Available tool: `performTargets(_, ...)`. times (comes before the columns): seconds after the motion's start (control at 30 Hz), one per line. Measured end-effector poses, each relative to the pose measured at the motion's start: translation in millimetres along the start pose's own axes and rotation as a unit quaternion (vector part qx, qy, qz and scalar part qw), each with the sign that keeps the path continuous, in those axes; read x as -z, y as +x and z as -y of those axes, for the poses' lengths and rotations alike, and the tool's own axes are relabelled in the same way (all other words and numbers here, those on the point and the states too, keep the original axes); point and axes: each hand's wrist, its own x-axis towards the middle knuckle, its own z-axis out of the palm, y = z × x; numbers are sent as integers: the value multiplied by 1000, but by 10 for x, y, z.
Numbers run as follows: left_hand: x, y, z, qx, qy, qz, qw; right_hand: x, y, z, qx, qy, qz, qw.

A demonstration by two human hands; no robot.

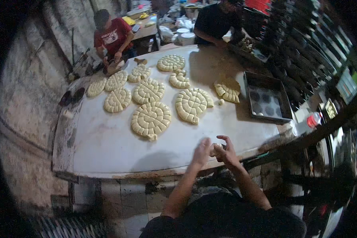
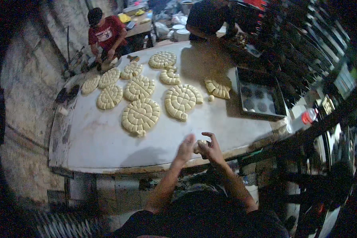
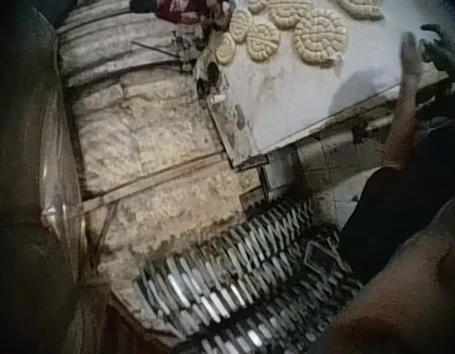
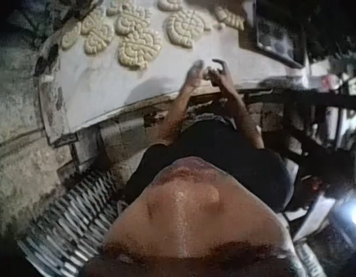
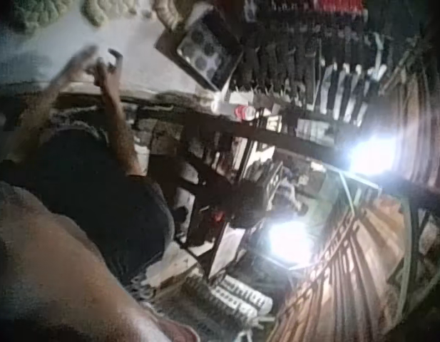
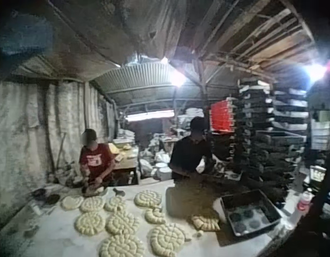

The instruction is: Rolling pieces of dough into small balls and placing them in a baking tray.

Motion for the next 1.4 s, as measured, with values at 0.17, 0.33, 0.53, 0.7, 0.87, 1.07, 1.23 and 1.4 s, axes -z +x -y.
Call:
performTargets(0.17,-1038,54,-225,93,102,-22,990,837,332,-144,81,-408,-63,907)
performTargets(0.33,-1287,107,145,162,149,-54,974,1374,359,-110,44,-427,2,903)
performTargets(0.53,-608,51,761,292,181,-298,891,2173,738,-305,73,-396,-132,906)
performTargets(0.7,-39,-331,787,174,340,-235,894,3196,756,-660,164,-565,-5,808)
performTargets(0.87,-361,416,735,15,540,-106,835,2983,1437,-655,288,-690,172,641)
performTargets(1.07,-1308,789,303,49,453,-266,850,1896,1670,-1119,243,-582,102,769)
performTargets(1.23,-925,-15,262,75,387,-129,910,2661,1343,-1062,316,-554,321,700)
performTargets(1.4,-927,710,876,42,449,-333,828,2317,2459,-1062,343,-582,72,734)
